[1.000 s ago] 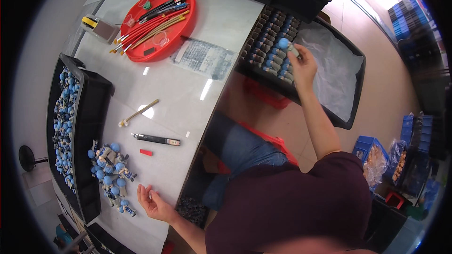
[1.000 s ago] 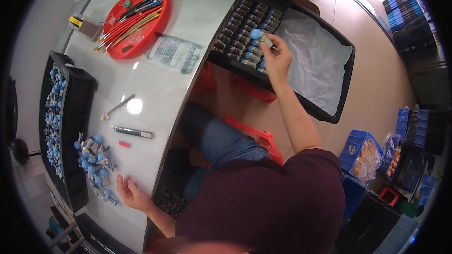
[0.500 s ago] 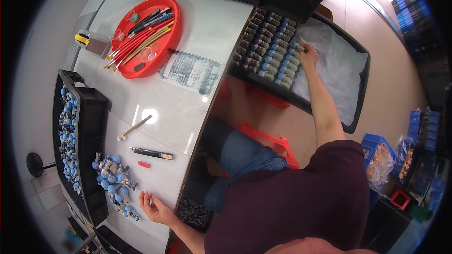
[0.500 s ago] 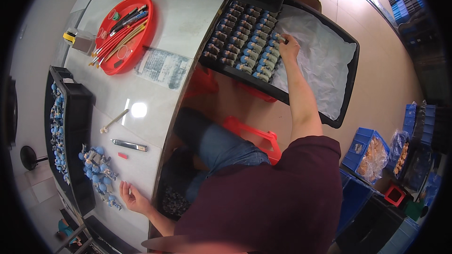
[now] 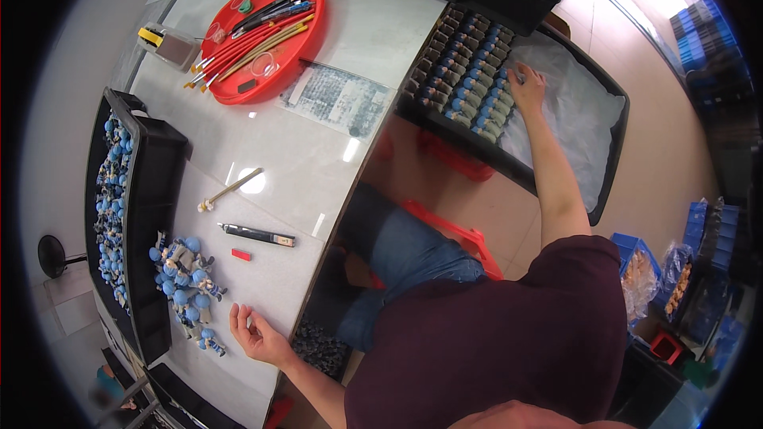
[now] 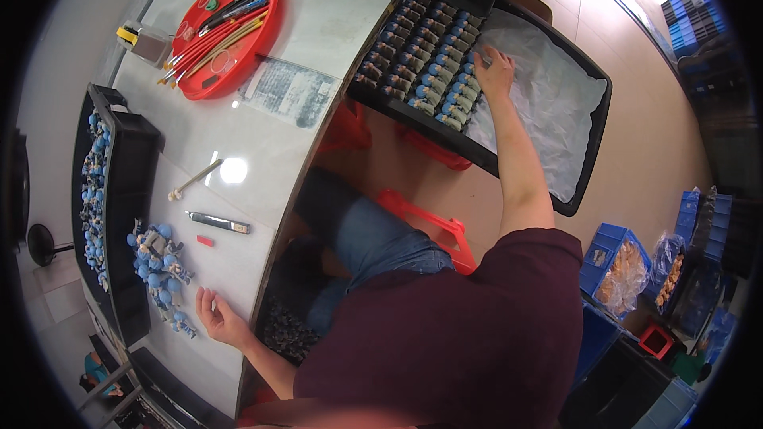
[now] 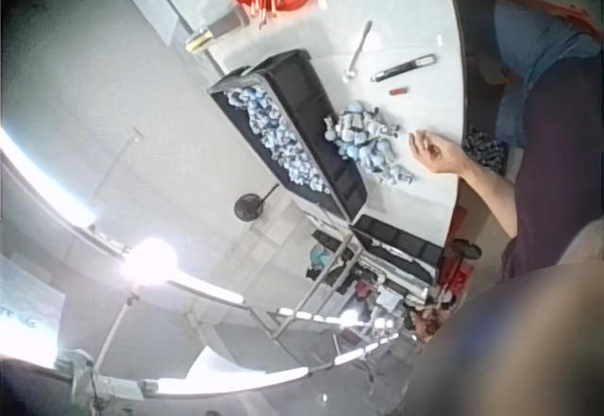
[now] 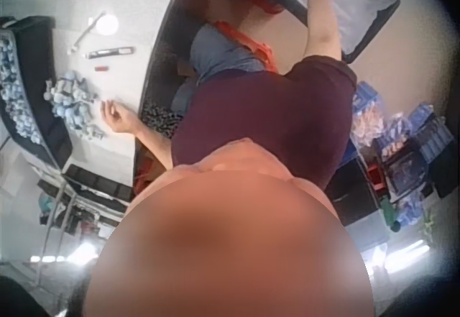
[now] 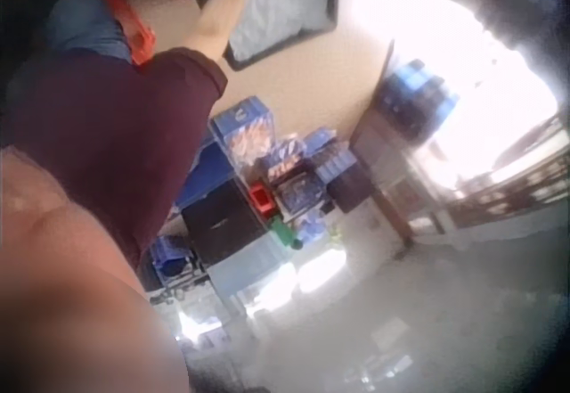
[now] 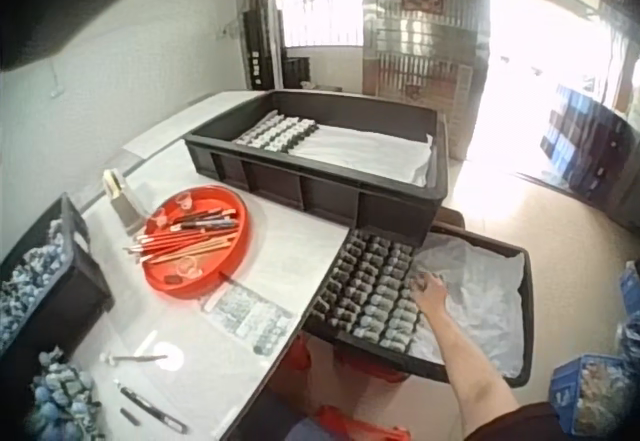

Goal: The person assembles small blue and white figurines by hand at a workbench.

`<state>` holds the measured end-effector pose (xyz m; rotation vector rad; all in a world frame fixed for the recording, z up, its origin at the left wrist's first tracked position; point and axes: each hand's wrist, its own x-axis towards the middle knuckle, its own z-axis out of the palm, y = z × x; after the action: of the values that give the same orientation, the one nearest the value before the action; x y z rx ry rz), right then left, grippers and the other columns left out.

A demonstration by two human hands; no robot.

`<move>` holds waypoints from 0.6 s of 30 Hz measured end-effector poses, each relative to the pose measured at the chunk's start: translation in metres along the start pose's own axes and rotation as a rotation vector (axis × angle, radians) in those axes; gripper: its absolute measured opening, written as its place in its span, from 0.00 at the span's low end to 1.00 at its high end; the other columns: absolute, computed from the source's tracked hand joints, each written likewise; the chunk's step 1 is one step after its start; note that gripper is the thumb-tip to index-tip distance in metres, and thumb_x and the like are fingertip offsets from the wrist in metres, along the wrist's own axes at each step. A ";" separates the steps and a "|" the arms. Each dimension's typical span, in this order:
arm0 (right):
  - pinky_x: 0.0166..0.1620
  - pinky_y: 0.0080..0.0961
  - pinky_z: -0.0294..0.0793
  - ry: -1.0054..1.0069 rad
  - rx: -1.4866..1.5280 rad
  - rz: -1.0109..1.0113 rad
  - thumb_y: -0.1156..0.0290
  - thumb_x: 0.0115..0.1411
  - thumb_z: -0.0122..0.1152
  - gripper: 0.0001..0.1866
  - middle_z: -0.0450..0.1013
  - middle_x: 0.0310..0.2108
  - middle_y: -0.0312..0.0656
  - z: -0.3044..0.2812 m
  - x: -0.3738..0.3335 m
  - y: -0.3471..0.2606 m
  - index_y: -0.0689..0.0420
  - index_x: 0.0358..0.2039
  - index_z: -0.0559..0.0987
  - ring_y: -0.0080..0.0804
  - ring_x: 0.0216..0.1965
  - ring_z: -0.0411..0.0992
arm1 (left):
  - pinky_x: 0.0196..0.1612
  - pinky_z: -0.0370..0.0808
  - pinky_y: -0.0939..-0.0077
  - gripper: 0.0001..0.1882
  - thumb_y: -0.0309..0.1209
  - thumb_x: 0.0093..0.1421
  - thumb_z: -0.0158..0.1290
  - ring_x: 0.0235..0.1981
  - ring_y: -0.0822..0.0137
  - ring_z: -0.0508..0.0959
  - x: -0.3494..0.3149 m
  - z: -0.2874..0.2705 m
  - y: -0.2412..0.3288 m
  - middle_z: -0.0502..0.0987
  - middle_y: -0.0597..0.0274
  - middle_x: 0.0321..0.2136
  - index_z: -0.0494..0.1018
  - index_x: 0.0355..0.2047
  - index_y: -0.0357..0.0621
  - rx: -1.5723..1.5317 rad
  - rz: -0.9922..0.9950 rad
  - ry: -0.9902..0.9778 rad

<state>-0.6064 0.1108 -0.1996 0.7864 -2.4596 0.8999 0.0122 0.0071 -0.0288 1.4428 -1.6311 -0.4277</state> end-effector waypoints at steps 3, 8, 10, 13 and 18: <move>0.45 0.31 0.66 -0.114 0.080 -0.112 0.64 0.46 0.60 0.12 0.74 0.32 0.40 0.000 0.004 -0.020 0.52 0.33 0.78 0.40 0.41 0.68 | 0.36 0.69 0.85 0.10 0.17 0.54 0.46 0.39 0.71 0.71 -0.001 -0.001 0.000 0.67 0.56 0.46 0.70 0.37 0.31 0.011 0.005 0.001; 0.45 0.32 0.65 -0.238 -0.069 -0.005 0.66 0.44 0.60 0.12 0.74 0.32 0.38 0.012 0.002 -0.024 0.50 0.33 0.78 0.40 0.42 0.67 | 0.36 0.69 0.84 0.10 0.17 0.54 0.46 0.39 0.71 0.71 -0.004 -0.004 -0.002 0.67 0.56 0.45 0.71 0.37 0.31 -0.011 0.020 0.007; 0.45 0.33 0.65 -0.303 -0.078 0.054 0.66 0.44 0.59 0.12 0.74 0.32 0.38 0.018 0.003 -0.020 0.49 0.33 0.78 0.40 0.42 0.66 | 0.35 0.69 0.84 0.10 0.17 0.54 0.46 0.39 0.71 0.71 -0.004 -0.003 -0.002 0.68 0.56 0.45 0.71 0.37 0.31 0.003 0.020 0.016; 0.45 0.37 0.62 -0.319 -0.074 0.079 0.67 0.46 0.57 0.10 0.75 0.31 0.35 0.022 0.002 -0.020 0.47 0.32 0.78 0.37 0.43 0.65 | 0.33 0.68 0.85 0.10 0.17 0.53 0.47 0.38 0.71 0.71 -0.003 -0.002 -0.001 0.68 0.56 0.45 0.71 0.36 0.32 0.033 0.026 0.020; 0.44 0.39 0.61 -0.226 -0.202 -0.041 0.68 0.47 0.53 0.10 0.74 0.31 0.35 0.026 0.005 -0.022 0.46 0.31 0.78 0.35 0.43 0.65 | 0.32 0.67 0.86 0.09 0.17 0.53 0.47 0.38 0.72 0.71 -0.001 -0.001 0.000 0.69 0.57 0.44 0.72 0.36 0.33 0.072 0.038 0.027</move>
<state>-0.6012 0.0774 -0.2055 0.9040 -2.6646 0.5618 0.0123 0.0084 -0.0287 1.4620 -1.6646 -0.3301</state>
